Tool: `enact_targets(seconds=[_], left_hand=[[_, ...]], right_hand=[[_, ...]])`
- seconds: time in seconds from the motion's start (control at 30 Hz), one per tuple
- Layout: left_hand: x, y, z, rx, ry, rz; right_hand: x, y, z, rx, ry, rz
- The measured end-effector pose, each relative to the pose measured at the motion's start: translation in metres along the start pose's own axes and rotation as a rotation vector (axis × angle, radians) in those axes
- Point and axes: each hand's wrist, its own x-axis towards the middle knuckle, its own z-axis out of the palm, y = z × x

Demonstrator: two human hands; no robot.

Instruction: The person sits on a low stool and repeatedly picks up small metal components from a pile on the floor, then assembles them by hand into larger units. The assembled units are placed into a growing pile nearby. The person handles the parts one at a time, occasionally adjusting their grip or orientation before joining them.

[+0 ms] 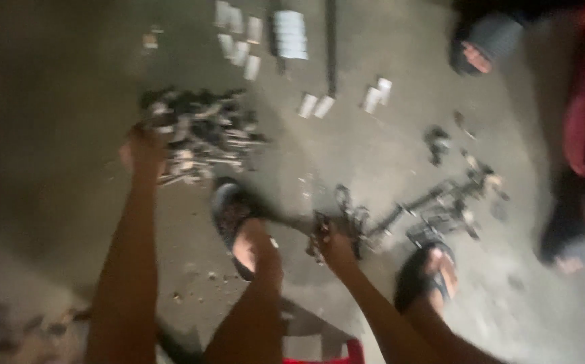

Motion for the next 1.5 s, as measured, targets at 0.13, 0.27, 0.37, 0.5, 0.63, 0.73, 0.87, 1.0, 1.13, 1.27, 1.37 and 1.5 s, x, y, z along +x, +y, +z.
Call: enact_targets(seconds=[0.13, 0.27, 0.37, 0.5, 0.63, 0.73, 0.87, 1.0, 1.13, 1.27, 1.37, 1.5], left_hand=[[0.029, -0.002, 0.118, 0.163, 0.741, 0.39], [-0.046, 0.117, -0.049, 0.395, 0.434, 0.292], [-0.14, 0.158, -0.176, 0.198, -0.559, -0.035], [-0.278, 0.184, -0.239, 0.644, -0.831, 0.631], [-0.267, 0.192, -0.096, 0.644, -0.764, 0.455], [-0.217, 0.178, -0.044, 0.632, -0.67, 0.174], [-0.242, 0.172, -0.081, -0.961, -0.638, 0.097], [-0.225, 0.181, -0.075, -1.607, -0.54, 0.183], [-0.199, 0.182, -0.01, -1.205, 0.533, 1.157], [-0.208, 0.181, -0.011, -1.164, 0.622, 1.165], [-0.229, 0.175, -0.049, -1.486, 0.145, 0.75], [-0.189, 0.18, 0.03, -1.121, 0.511, 1.076]], right_hand=[[0.017, 0.038, 0.009, -0.263, 0.172, -0.211], [-0.036, -0.047, -0.05, 0.232, -0.062, 0.089], [-0.049, -0.048, -0.047, -0.082, 0.097, -0.182], [-0.046, -0.035, -0.033, -0.033, 0.302, -0.374], [-0.037, -0.052, -0.064, 0.325, -0.064, -0.002], [0.005, 0.014, -0.01, -0.203, 0.52, -0.346], [0.061, 0.092, -0.016, 0.126, 0.743, -0.217], [0.017, 0.068, -0.1, 0.179, 0.789, 0.276], [0.02, 0.128, -0.126, 0.205, 0.937, 0.399], [0.034, 0.183, -0.149, 0.242, 1.257, 0.711], [0.03, 0.175, -0.159, 0.173, 1.255, 0.721], [-0.018, 0.081, -0.181, -0.318, 0.904, 0.129]])
